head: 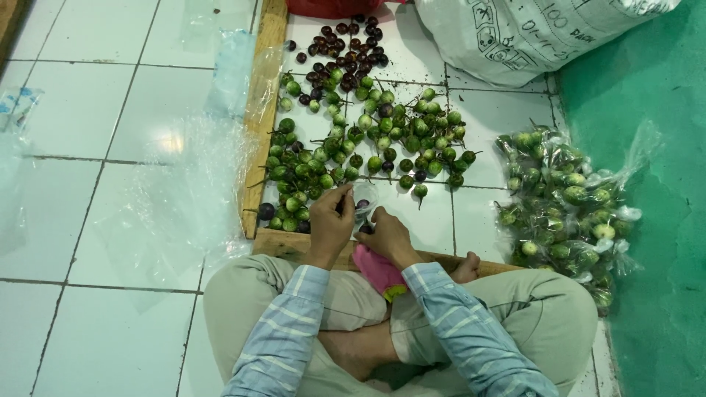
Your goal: Cleaning and sorting small green fruits using a cloth
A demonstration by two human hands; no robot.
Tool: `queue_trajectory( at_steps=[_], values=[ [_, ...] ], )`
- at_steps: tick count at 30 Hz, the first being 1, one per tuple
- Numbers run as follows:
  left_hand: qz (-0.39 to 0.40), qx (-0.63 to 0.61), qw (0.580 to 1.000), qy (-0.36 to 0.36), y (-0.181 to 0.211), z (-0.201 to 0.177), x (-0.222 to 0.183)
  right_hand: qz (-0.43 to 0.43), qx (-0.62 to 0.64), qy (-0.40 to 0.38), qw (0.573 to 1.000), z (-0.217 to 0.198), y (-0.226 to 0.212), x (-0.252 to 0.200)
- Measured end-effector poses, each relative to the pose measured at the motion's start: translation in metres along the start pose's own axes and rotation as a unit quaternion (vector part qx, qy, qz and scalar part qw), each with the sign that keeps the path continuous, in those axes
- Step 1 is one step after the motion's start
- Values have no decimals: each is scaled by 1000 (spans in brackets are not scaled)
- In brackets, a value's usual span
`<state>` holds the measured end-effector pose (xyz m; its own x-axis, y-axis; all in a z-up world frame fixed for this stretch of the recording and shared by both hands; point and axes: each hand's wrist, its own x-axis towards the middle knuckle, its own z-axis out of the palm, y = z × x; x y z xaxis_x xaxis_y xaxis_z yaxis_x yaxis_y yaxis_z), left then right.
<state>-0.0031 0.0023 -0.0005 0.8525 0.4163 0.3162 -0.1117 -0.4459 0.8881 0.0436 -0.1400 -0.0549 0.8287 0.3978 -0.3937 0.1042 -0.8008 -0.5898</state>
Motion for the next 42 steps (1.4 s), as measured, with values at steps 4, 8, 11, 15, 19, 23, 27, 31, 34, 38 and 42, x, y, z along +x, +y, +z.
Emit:
queue_trajectory(
  at_steps=[4,8,11,15,19,23,27,31,34,38,42],
  values=[
    [2,1,1000,1,-2,2,0,-6,24,11,1000,19,25,21],
    [-13,-7,1000,5,-7,3,-2,55,74,78,993,-6,24,23],
    [-24,-21,999,1,-10,4,-2,23,155,145,977,-47,35,32],
    [-16,-18,1000,-1,0,3,1,-60,282,156,945,-106,-3,-10],
    [-5,3,1000,0,5,3,1,-128,314,67,939,-115,-30,-36],
    [-16,-1,1000,-8,1,5,-1,-154,235,69,957,-99,-50,-49],
    [-18,0,1000,-6,-1,8,-2,-167,206,103,959,-74,-48,-34],
    [-5,-3,1000,1,0,5,-1,-162,119,96,975,-68,-35,-27],
    [-6,-6,1000,0,-2,6,-1,-174,51,90,979,-69,-34,-27],
    [-8,-9,1000,-2,-5,6,-2,-199,-2,73,977,-69,-36,-26],
    [-41,-5,999,-10,-5,0,0,-206,1,81,975,-67,-34,-25]
  ],
)
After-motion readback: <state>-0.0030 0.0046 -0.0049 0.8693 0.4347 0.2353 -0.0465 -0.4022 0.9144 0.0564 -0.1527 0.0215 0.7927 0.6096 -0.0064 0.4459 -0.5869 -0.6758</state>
